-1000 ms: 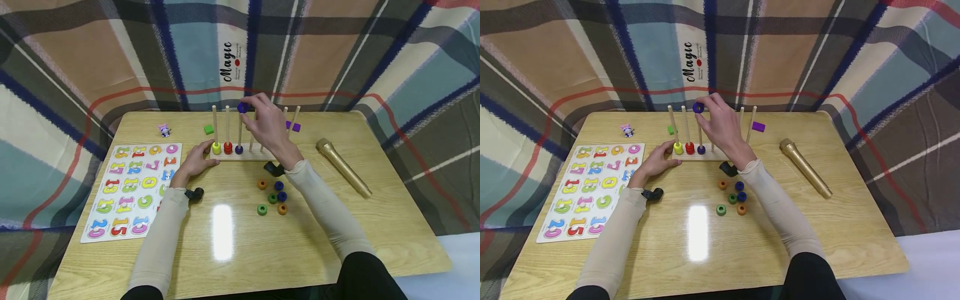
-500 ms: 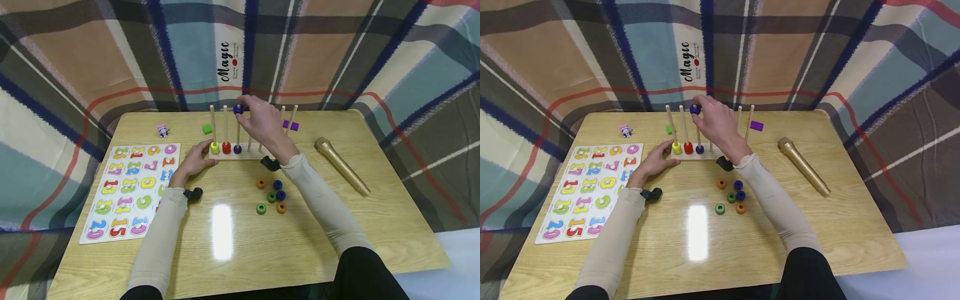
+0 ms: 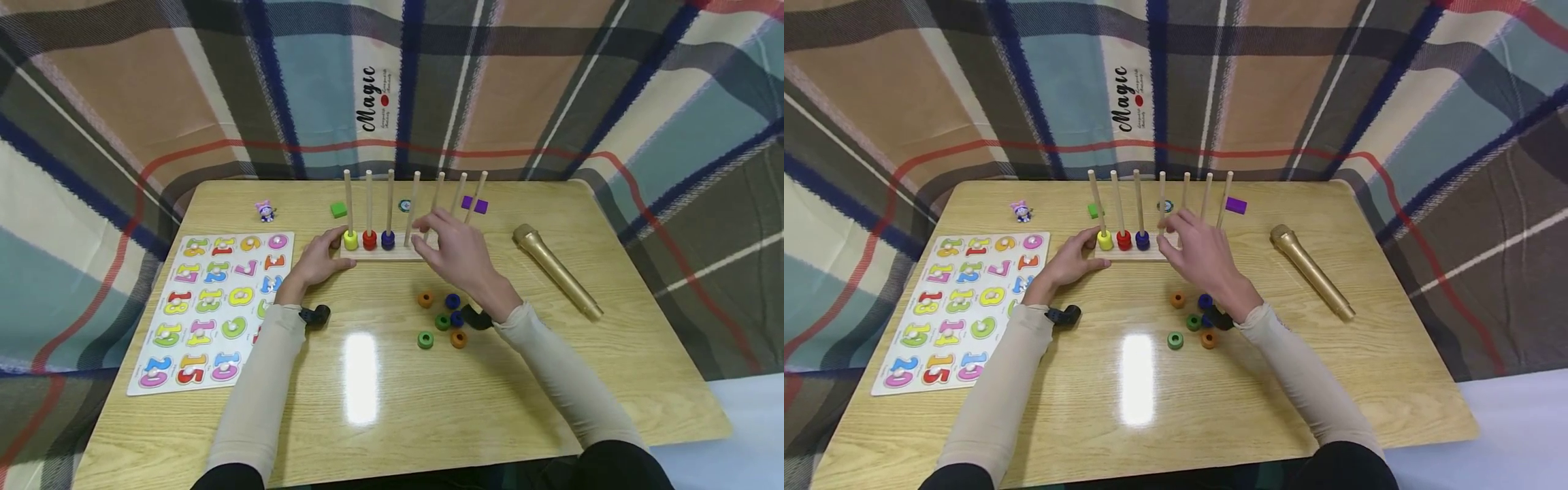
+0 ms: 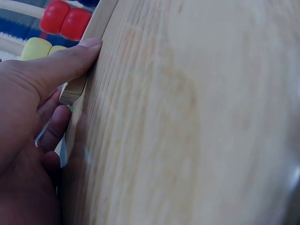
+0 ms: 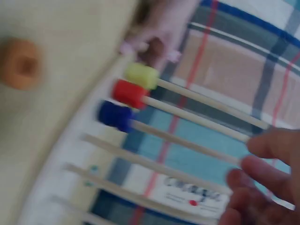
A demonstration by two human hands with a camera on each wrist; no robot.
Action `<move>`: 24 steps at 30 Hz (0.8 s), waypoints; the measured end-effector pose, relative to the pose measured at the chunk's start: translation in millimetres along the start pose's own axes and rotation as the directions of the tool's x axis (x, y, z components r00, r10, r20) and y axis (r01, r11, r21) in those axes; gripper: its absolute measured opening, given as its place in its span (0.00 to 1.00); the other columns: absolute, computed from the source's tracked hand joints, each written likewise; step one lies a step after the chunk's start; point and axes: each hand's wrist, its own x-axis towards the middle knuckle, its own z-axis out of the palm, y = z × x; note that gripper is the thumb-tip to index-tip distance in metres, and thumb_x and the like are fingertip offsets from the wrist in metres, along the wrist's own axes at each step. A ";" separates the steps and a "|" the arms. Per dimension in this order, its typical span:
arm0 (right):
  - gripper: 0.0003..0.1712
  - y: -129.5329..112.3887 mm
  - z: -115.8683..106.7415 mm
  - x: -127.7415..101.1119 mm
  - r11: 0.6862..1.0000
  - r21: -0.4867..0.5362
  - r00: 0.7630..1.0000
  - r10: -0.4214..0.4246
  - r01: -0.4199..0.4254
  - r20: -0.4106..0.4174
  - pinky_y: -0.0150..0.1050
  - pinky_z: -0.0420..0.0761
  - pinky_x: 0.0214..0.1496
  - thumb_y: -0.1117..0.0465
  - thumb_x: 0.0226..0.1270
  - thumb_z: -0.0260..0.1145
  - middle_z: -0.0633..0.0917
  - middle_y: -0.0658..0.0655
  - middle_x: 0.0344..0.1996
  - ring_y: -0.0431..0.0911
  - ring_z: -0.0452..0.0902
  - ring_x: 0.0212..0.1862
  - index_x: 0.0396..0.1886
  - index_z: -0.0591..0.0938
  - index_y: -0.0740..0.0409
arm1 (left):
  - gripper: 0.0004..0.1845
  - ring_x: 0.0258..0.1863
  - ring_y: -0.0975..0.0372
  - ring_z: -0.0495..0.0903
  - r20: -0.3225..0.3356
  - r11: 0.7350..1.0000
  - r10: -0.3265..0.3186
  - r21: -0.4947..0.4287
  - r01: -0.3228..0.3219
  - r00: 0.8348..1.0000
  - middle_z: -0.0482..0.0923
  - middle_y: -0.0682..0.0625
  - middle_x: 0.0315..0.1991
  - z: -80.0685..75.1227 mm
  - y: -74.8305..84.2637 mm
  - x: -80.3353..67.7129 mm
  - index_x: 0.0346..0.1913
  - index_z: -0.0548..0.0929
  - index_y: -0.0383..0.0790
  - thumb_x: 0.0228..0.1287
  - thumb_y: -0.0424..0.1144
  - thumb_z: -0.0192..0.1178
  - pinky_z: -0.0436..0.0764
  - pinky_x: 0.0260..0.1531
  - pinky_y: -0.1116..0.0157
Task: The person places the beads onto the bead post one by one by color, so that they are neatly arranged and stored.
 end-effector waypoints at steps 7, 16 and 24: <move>0.10 7.7 10.7 -51.4 0.999 0.021 0.918 -0.047 0.042 0.394 0.37 0.79 0.31 0.54 0.70 0.75 0.89 0.51 0.38 0.41 0.80 0.31 0.45 0.90 0.54 | 0.48 0.74 0.41 0.66 -0.004 1.000 0.003 0.011 -0.003 1.000 0.70 0.33 0.73 -0.4 0.8 -1.2 0.86 0.59 0.43 0.70 0.42 0.73 0.62 0.78 0.41; 0.13 -3.3 19.2 -82.9 0.980 0.011 0.749 -0.157 0.196 0.644 0.33 0.78 0.34 0.52 0.57 0.82 0.82 0.44 0.37 0.36 0.75 0.36 0.40 0.88 0.46 | 0.47 0.75 0.42 0.68 -0.012 1.000 0.020 0.019 -0.020 1.000 0.71 0.33 0.73 -2.0 1.6 1.6 0.86 0.60 0.42 0.70 0.42 0.73 0.63 0.78 0.42; 0.17 1.4 6.6 -44.4 0.993 0.057 0.902 -0.114 0.099 0.415 0.39 0.86 0.39 0.57 0.68 0.78 0.88 0.55 0.46 0.46 0.85 0.40 0.54 0.90 0.57 | 0.47 0.73 0.41 0.68 -0.015 1.000 0.020 0.019 -0.019 1.000 0.72 0.33 0.72 0.1 -1.4 0.6 0.85 0.60 0.41 0.70 0.41 0.73 0.63 0.78 0.42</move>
